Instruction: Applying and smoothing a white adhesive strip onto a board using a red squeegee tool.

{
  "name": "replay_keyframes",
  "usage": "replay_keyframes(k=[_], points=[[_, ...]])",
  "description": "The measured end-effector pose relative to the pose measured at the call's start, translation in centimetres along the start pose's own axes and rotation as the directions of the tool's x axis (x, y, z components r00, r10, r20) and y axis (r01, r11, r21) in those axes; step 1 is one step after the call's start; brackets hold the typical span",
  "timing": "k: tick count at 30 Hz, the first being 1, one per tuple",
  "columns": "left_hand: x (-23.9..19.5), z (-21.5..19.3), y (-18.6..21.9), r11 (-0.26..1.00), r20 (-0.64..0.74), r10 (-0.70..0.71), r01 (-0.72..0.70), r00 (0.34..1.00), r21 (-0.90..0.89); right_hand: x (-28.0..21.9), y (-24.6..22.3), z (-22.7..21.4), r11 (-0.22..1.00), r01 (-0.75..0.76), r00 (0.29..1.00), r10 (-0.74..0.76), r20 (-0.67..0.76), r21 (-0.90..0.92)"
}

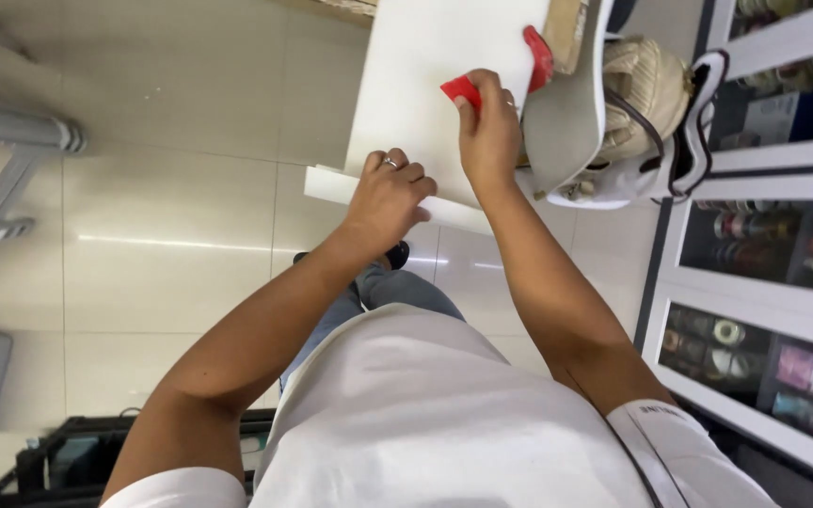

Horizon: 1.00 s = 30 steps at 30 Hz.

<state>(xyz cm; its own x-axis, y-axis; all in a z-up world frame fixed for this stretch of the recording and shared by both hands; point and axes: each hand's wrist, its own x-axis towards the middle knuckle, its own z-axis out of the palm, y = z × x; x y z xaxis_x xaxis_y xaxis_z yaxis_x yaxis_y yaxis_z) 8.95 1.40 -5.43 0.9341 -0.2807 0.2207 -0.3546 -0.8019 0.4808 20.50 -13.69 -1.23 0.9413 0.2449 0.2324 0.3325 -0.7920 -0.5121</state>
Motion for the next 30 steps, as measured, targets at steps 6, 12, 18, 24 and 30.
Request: replay_keyframes(k=[6, 12, 18, 24, 30], points=[[2.8, 2.2, -2.3, 0.999, 0.153, -0.033, 0.03, 0.988, 0.021, -12.0, -0.2, -6.9, 0.778, -0.104, 0.984, -0.011, 0.18, 0.619], [4.5, 3.1, -4.2, 1.0, 0.284, -0.019, 0.012, 0.959, 0.028, -16.2, -0.7, 1.0, 0.576, -0.716, 0.646, 0.331, 0.688, 0.394], [5.3, 2.6, -5.7, 0.999, 0.36, 0.04, -0.047, 0.932, 0.012, -15.7, -2.9, 5.2, 0.314, -0.759, 0.644, 0.486, 0.59, 0.57], [6.0, 1.7, -5.6, 0.999, 0.441, 0.032, -0.026, 0.897, -0.02, -16.0, -4.7, 5.4, 0.23, -0.709, 0.65, 0.578, 0.492, 0.666], [6.2, 2.1, -6.0, 0.996, 0.455, 0.083, -0.08, 0.886, -0.024, -15.3, -5.9, 4.8, 0.257, -0.733, 0.612, 0.652, 0.447, 0.629]])
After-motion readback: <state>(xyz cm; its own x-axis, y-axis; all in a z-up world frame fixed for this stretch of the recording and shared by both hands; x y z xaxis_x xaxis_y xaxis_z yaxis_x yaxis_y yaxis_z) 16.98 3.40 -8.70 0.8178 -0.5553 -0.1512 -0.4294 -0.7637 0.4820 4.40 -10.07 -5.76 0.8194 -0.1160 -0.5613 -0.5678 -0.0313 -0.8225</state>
